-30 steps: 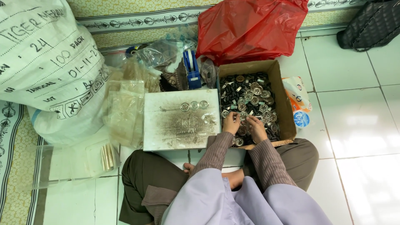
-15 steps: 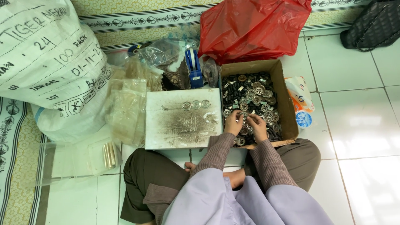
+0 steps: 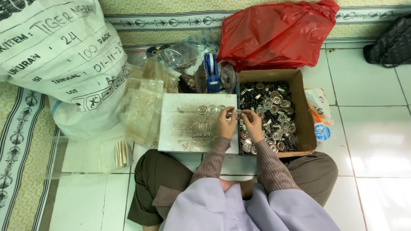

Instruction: Sorting and packaging small metal components into plastic bags while sitting on the floor.

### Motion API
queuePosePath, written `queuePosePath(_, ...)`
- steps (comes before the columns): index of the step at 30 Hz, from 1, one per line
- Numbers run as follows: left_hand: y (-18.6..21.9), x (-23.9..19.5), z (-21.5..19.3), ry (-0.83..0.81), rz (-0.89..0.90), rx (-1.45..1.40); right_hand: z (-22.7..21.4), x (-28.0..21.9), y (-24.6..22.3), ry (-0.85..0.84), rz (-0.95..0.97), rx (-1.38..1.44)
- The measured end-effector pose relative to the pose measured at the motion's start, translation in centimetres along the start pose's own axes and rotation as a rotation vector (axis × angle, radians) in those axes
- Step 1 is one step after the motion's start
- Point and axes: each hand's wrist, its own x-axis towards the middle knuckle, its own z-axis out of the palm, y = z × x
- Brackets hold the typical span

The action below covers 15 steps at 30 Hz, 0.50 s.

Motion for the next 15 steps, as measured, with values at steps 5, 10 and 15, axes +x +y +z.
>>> queuePosePath(5, 0.7, 2.6, -7.9, -0.102, -0.051, 0.331, 4.7, 0.0, -0.7, -0.074, -0.040, -0.254)
queuePosePath(10, -4.8, 1.2, -8.1, -0.223, 0.045, 0.684, 7.3, -0.8, -1.5, -0.100, -0.125, -0.531)
queuePosePath(15, -5.4, 0.5, -7.7, -0.338, 0.118, 0.871, 7.1, -1.4, -1.0, 0.006, -0.321, -0.725)
